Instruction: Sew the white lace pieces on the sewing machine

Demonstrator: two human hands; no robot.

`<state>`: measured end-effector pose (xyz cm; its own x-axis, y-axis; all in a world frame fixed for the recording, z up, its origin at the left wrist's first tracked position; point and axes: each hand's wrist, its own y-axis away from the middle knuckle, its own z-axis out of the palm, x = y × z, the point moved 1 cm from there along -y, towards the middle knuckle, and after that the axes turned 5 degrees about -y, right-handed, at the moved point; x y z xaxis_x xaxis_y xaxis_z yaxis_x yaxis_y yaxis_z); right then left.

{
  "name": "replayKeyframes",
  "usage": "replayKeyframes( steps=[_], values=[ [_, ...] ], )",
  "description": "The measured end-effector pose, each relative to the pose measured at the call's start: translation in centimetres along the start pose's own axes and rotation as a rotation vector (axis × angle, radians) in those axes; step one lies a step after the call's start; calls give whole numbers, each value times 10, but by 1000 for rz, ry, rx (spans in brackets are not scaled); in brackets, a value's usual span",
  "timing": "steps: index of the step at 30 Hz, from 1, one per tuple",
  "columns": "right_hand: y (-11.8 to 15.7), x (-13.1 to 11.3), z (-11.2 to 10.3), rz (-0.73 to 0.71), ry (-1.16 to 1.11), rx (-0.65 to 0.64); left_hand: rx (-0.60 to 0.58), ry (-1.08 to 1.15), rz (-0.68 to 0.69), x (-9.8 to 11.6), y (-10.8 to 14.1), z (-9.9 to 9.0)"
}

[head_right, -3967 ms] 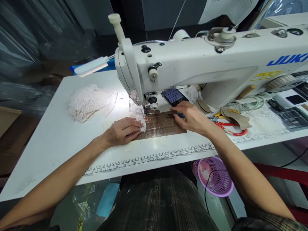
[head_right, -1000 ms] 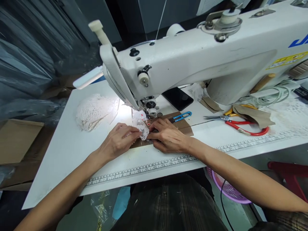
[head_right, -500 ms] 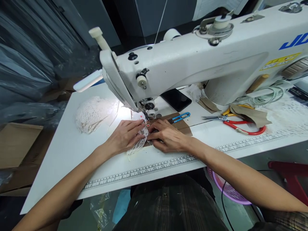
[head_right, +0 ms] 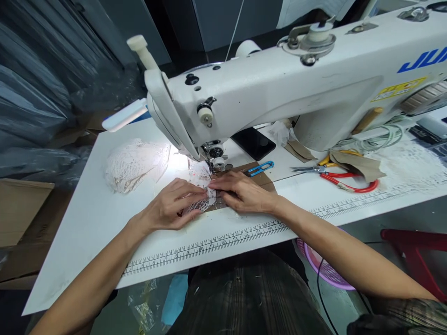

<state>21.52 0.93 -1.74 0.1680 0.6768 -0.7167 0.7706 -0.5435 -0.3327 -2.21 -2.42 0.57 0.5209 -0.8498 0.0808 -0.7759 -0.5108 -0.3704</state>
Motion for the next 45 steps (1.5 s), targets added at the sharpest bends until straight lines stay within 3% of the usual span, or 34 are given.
replayKeyframes(
  steps=[3,8,11,17,22,26,33,45],
  values=[
    [-1,2,-2,34,-93,81,20,47,51,4,1,6],
    [1,4,1,38,-69,135,192,55,-45,3,-1,15],
    [2,4,3,11,-26,129,238,79,-85,2,-1,16],
    [-1,3,6,-22,276,19,228,29,-39,2,-1,16],
    [-8,-2,11,31,447,-24,166,10,43,5,-2,15],
    [-9,-2,13,67,431,-2,174,-25,65,7,-3,17],
    [1,5,3,48,118,52,203,-11,47,8,-2,19],
    [0,-2,1,64,171,31,190,4,43,6,-1,18]
  ],
)
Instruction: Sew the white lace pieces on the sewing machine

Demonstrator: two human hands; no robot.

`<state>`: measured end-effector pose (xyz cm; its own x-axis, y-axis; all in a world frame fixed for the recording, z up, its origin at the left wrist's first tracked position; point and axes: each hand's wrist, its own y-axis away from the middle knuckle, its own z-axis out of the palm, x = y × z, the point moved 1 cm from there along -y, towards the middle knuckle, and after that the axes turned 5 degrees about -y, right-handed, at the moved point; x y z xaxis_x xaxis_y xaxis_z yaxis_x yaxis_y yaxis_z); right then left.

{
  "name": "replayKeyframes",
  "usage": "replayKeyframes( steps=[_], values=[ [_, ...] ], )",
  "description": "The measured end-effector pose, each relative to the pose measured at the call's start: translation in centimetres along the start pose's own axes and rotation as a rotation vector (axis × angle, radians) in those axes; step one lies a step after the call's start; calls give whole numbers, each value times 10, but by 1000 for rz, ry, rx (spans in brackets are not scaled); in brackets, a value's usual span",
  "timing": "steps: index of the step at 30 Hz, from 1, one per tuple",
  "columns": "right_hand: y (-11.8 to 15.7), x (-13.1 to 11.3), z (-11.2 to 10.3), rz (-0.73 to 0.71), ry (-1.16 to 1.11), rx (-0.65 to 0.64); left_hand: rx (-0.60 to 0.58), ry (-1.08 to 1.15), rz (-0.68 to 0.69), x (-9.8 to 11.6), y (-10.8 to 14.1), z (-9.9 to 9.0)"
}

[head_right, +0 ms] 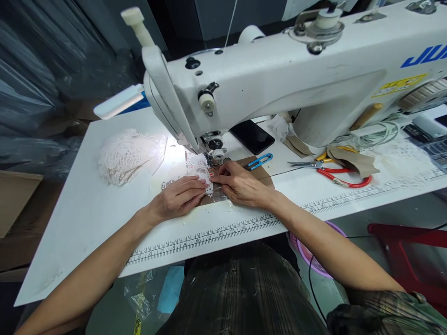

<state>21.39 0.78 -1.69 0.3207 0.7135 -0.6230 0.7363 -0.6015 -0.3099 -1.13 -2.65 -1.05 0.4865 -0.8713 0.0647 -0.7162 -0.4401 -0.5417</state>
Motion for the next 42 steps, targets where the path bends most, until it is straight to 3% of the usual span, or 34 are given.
replayKeyframes(
  steps=[12,18,24,28,32,37,40,42],
  values=[
    [5,-2,4,-98,98,-69,-30,-36,-10,0,-2,-5],
    [5,-8,4,-104,133,-36,136,-232,-139,-18,-1,-21],
    [5,-6,6,-125,125,-7,-73,-153,-81,-17,-2,-15],
    [5,-5,6,-121,106,-13,-149,-148,-112,-19,-1,-9],
    [5,-5,6,-113,110,-14,-158,-177,-100,-18,1,-8],
    [4,-5,6,-121,103,-15,-89,-211,-12,-18,-2,-16],
    [4,-5,4,-115,107,-30,-76,-189,-100,-33,-14,-19],
    [4,-6,4,-105,112,-34,-146,-144,-218,-48,-24,-18]
  ],
)
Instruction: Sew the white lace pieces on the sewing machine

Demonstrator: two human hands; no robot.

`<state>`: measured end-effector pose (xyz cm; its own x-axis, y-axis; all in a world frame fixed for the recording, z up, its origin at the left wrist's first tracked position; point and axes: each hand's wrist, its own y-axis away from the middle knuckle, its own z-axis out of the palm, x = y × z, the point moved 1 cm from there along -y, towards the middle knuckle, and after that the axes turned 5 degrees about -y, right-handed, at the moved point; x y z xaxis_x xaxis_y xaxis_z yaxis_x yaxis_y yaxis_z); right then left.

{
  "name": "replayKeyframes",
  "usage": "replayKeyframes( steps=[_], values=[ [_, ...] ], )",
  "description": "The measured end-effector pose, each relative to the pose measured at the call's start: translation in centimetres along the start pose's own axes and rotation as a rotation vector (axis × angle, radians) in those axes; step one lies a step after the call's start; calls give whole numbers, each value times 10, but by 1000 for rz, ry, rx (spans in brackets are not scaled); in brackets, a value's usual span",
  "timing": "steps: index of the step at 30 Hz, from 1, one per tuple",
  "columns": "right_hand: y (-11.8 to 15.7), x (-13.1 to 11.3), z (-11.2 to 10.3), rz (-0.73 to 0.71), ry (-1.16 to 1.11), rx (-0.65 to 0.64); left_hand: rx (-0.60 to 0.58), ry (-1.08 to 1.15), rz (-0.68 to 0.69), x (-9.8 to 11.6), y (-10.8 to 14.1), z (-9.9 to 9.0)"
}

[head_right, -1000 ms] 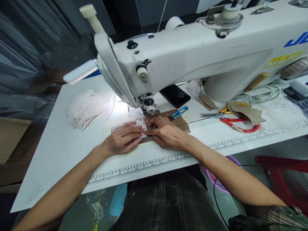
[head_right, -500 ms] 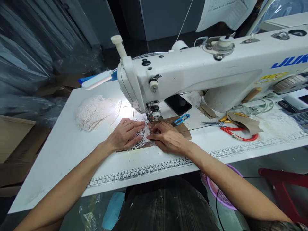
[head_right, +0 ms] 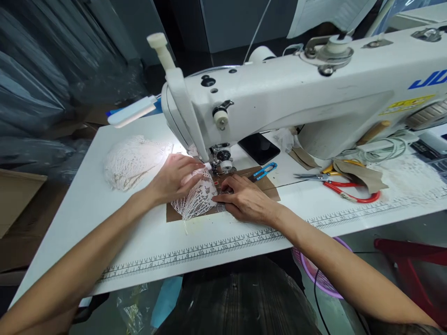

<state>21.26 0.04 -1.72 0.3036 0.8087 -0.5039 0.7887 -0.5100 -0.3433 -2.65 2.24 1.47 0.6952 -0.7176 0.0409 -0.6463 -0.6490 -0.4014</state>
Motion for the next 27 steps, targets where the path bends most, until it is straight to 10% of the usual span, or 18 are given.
replayKeyframes(
  steps=[5,14,27],
  values=[
    [0,1,0,-8,-7,7,-302,279,-121,-20,-21,6],
    [0,1,0,-21,9,15,-366,694,-266,-9,-16,0],
    [0,4,0,-4,-33,9,32,-196,43,19,-2,0]
  ],
)
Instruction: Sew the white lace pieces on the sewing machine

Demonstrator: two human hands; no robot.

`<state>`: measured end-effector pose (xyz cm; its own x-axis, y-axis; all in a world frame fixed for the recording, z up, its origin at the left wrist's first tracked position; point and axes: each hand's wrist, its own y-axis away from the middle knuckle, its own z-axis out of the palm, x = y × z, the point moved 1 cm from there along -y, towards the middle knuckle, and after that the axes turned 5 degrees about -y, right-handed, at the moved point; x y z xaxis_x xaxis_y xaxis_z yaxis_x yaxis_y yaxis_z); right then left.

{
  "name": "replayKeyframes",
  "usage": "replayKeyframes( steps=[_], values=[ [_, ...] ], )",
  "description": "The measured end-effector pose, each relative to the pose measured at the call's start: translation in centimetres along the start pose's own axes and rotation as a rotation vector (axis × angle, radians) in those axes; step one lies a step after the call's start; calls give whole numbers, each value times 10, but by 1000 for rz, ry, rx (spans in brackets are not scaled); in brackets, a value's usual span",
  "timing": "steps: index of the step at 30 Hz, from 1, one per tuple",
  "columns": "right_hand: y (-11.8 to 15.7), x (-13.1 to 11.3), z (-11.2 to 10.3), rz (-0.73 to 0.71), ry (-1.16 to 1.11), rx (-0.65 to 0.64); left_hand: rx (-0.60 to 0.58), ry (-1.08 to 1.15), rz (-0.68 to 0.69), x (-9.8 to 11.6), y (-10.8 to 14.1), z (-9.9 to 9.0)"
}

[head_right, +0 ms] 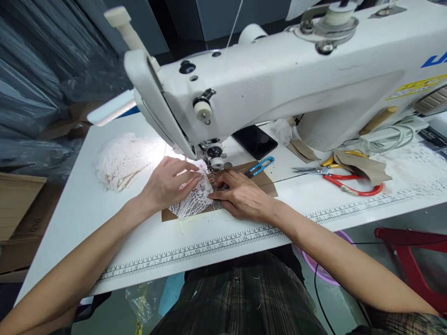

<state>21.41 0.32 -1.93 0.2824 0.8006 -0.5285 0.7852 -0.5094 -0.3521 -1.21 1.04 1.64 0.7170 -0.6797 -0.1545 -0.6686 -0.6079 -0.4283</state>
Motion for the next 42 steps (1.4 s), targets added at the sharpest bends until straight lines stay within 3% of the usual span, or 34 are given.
replayKeyframes(
  steps=[5,9,18,26,33,42],
  values=[
    [1,-1,2,-1,21,7,-182,-12,78,19,17,-3],
    [0,-3,4,7,39,13,-245,-73,71,22,17,0],
    [-5,0,-4,24,16,36,-172,-38,-48,24,15,5],
    [-8,9,-9,-28,161,13,-122,-11,-92,26,17,8],
    [-6,6,-5,-75,94,-4,-125,-26,-90,29,17,5],
    [-7,5,-3,7,153,-30,-193,8,-99,24,14,7]
  ],
)
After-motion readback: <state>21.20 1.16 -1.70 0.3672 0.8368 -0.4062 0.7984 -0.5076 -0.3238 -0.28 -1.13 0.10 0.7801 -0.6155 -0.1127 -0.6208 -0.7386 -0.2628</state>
